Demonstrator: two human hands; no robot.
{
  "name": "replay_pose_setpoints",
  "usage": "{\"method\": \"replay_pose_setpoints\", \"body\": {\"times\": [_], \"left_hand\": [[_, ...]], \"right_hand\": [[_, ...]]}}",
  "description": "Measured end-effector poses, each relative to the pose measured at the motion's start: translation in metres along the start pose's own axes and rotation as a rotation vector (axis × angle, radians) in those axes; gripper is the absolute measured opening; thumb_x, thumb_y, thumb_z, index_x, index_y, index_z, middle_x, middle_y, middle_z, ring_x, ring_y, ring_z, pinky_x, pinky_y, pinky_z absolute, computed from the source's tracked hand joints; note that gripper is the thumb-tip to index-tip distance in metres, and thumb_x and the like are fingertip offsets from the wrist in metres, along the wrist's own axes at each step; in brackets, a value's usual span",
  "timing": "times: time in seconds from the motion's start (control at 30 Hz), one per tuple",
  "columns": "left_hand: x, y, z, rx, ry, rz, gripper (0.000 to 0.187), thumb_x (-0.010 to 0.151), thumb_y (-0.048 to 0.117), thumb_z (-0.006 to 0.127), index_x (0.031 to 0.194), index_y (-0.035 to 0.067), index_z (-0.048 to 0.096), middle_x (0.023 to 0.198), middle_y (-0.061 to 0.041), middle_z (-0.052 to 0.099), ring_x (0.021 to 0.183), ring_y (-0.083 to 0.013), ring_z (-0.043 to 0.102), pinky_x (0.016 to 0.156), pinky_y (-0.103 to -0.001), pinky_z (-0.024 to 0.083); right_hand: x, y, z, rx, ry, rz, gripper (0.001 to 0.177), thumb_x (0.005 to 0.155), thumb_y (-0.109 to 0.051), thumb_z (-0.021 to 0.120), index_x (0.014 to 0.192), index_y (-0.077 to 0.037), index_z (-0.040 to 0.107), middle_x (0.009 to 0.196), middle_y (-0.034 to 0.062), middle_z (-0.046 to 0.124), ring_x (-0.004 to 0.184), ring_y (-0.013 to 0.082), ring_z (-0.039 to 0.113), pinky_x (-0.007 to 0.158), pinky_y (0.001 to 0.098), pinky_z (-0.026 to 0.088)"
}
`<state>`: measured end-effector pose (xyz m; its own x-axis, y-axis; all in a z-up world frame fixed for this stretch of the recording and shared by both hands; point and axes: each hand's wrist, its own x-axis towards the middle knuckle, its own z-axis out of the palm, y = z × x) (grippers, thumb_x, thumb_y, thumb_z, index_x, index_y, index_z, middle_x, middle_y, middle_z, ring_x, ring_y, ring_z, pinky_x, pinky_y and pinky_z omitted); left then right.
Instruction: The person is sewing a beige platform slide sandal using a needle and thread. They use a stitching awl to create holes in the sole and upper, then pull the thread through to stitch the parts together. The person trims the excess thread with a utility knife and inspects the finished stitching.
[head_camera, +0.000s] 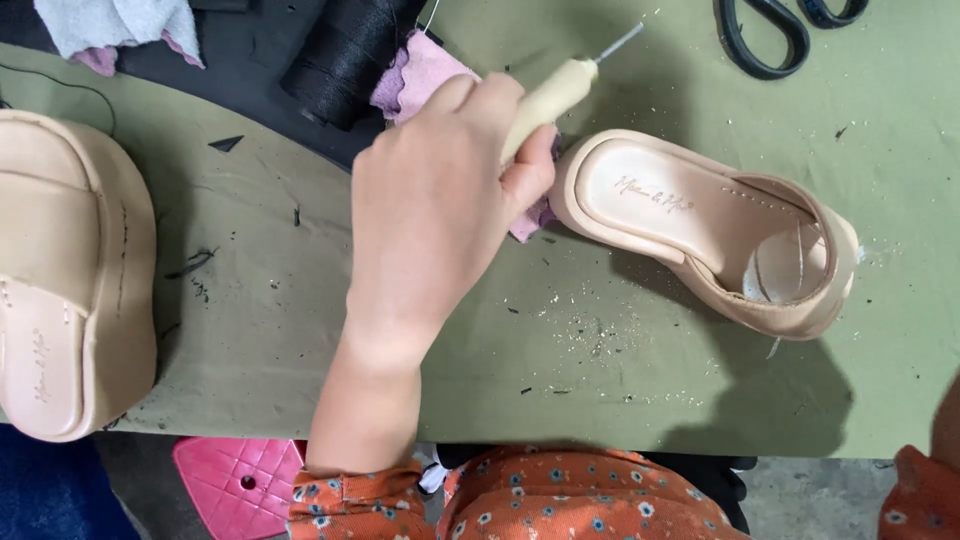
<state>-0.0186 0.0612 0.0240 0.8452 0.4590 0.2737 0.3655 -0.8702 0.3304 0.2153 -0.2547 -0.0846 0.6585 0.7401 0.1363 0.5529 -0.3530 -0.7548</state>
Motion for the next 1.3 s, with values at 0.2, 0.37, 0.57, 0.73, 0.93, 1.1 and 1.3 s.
{"method": "replay_pose_setpoints", "body": {"times": [0.2,0.37,0.57,0.73,0.93,1.1,1.3], "left_hand": [[-0.001,-0.009,0.021,-0.024,-0.004,-0.066,0.011,0.079,0.022,0.055,0.087,0.015,0.059,0.059,-0.002,0.049,0.042,-0.0242,0.050,0.031,-0.035,0.036],[-0.002,-0.011,0.047,0.061,0.010,-0.073,0.016,0.075,0.023,0.060,0.070,0.010,0.052,0.055,-0.002,0.048,0.040,-0.0205,0.050,0.027,-0.031,0.034],[-0.007,-0.008,0.047,0.074,-0.214,-0.073,0.023,0.076,0.028,0.060,0.073,0.008,0.049,0.062,-0.006,0.053,0.047,-0.0225,0.055,0.030,-0.034,0.040],[-0.008,-0.001,0.026,-0.026,-0.247,-0.035,0.017,0.079,0.020,0.053,0.077,0.006,0.043,0.061,-0.006,0.052,0.047,-0.0223,0.054,0.030,-0.035,0.039],[-0.004,0.002,0.038,-0.039,-0.170,-0.034,0.019,0.078,0.017,0.056,0.076,0.007,0.039,0.063,-0.005,0.048,0.051,-0.0211,0.050,0.033,-0.034,0.039],[-0.007,0.000,0.060,0.058,-0.081,-0.043,0.014,0.073,0.018,0.057,0.075,0.006,0.049,0.072,-0.008,0.052,0.068,-0.0248,0.052,0.048,-0.036,0.043],[-0.008,-0.001,0.071,0.073,-0.049,-0.064,0.014,0.068,0.019,0.056,0.072,0.009,0.048,0.070,-0.007,0.049,0.067,-0.0245,0.048,0.052,-0.036,0.039]], "right_hand": [[-0.030,-0.029,0.003,0.018,-0.032,0.124,0.030,0.095,-0.009,0.037,0.121,0.005,0.036,0.123,0.0189,0.038,0.116,0.0294,0.037,0.099,0.0386,0.033],[-0.054,-0.059,0.017,0.111,-0.046,0.202,0.045,0.083,0.000,0.042,0.126,0.007,0.032,0.124,0.0204,0.036,0.117,0.0292,0.037,0.097,0.0359,0.033],[-0.061,-0.085,0.049,0.061,0.136,0.079,0.049,0.071,-0.003,0.057,0.112,0.008,0.031,0.117,0.0214,0.032,0.107,0.0282,0.039,0.087,0.0320,0.034],[-0.058,-0.091,0.061,-0.041,0.238,0.040,0.043,0.074,-0.002,0.061,0.107,0.008,0.034,0.114,0.0224,0.031,0.105,0.0302,0.039,0.083,0.0346,0.035],[-0.073,-0.060,0.058,-0.090,0.400,0.049,0.013,0.095,0.022,0.058,0.092,0.010,0.052,0.103,0.0242,0.050,0.099,0.0300,0.050,0.090,0.0362,0.043],[-0.069,-0.039,0.053,0.100,0.383,0.206,0.005,0.102,0.005,0.038,0.101,0.001,0.040,0.101,0.0145,0.046,0.095,0.0207,0.046,0.089,0.0279,0.039],[-0.062,-0.064,0.045,0.159,0.168,0.285,0.032,0.093,-0.004,0.038,0.124,-0.001,0.035,0.118,0.0158,0.044,0.105,0.0195,0.044,0.093,0.0266,0.035]]}}
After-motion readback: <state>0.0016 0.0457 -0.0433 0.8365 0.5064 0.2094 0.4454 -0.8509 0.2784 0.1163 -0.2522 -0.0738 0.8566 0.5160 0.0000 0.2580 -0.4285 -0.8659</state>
